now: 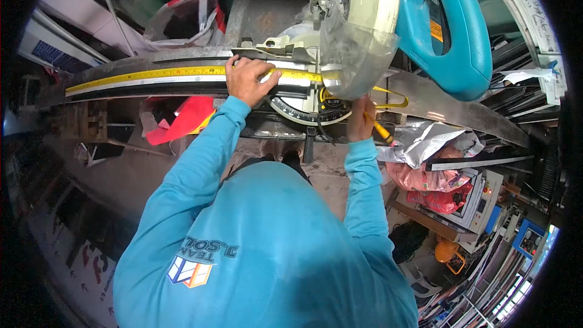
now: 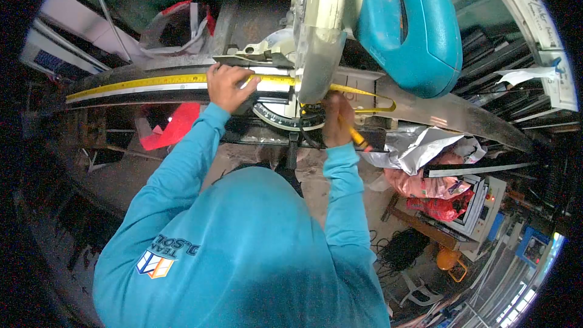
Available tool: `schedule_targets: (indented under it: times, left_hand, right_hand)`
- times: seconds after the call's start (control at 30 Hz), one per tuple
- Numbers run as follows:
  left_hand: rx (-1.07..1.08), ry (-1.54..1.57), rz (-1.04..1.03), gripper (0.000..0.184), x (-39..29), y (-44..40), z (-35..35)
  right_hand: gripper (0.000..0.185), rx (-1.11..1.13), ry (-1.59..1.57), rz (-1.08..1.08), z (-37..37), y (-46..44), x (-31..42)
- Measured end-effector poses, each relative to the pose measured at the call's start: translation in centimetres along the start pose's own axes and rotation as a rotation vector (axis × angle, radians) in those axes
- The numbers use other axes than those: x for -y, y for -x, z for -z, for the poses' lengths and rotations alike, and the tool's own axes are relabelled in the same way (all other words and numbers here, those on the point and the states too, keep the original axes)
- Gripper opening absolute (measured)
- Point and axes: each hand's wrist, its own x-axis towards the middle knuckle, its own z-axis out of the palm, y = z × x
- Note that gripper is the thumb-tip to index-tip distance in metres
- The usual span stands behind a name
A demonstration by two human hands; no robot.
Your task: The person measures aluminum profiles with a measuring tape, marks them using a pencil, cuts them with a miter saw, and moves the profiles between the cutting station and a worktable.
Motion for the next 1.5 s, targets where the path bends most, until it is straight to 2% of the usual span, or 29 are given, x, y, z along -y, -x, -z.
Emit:
schedule_targets:
  times: [0.07,0.13,0.23,0.33,0.47,0.6,0.73,0.8,0.93,1.0,1.2,1.3,1.5]
  left_hand:
    - [-0.023,-0.012,-0.015,0.021,0.0,0.1,-0.1]
    - [-0.032,-0.005,-0.018,0.021,0.1,0.1,-0.2]
    - [-0.035,0.008,-0.012,0.020,0.3,0.2,-0.3]
    - [-0.020,0.012,0.007,0.020,0.4,0.2,-0.3]
    - [-0.017,0.028,0.012,0.021,0.4,0.2,-0.2]
    - [-0.007,0.019,0.016,0.022,0.6,0.3,-0.4]
    - [0.008,0.006,0.008,0.023,0.3,0.2,-0.1]
    - [0.001,0.007,0.015,0.022,0.1,0.1,0.0]
    - [-0.005,0.003,0.011,0.022,0.1,0.1,-0.1]
    - [-0.011,0.003,0.013,0.022,0.1,0.1,-0.1]
    - [-0.012,0.016,0.015,0.022,0.1,0.1,-0.1]
    - [-0.007,0.011,0.016,0.022,0.2,0.1,-0.2]
    - [-0.004,0.007,0.020,0.022,0.2,0.1,-0.2]
  right_hand:
    - [0.022,0.227,-0.231,0.034,-1.3,0.7,-1.4]
    - [0.017,0.258,-0.302,0.062,-3.3,0.1,-1.2]
    - [0.020,0.272,-0.090,0.305,-4.4,-1.3,1.3]
    - [0.014,0.298,-0.029,0.254,-5.1,-1.5,-0.9]
    - [0.013,0.192,0.085,0.384,-5.5,-2.1,-2.2]
    - [0.015,0.150,-0.050,0.320,-5.6,-1.7,-0.7]
    - [0.015,0.142,-0.018,0.330,-5.8,-1.2,-0.6]
    - [0.013,0.124,-0.097,0.189,-5.8,-0.8,-0.2]
    - [0.013,0.165,-0.048,0.229,-6.0,-1.3,-1.4]
    - [0.011,0.099,0.029,0.338,-6.2,-1.3,-1.6]
    - [0.012,0.058,0.150,0.390,-6.5,-1.4,-2.2]
    - [0.015,0.037,0.175,0.332,-6.8,-1.3,-2.8]
    - [0.018,0.092,0.159,0.350,-6.6,-1.7,-2.7]
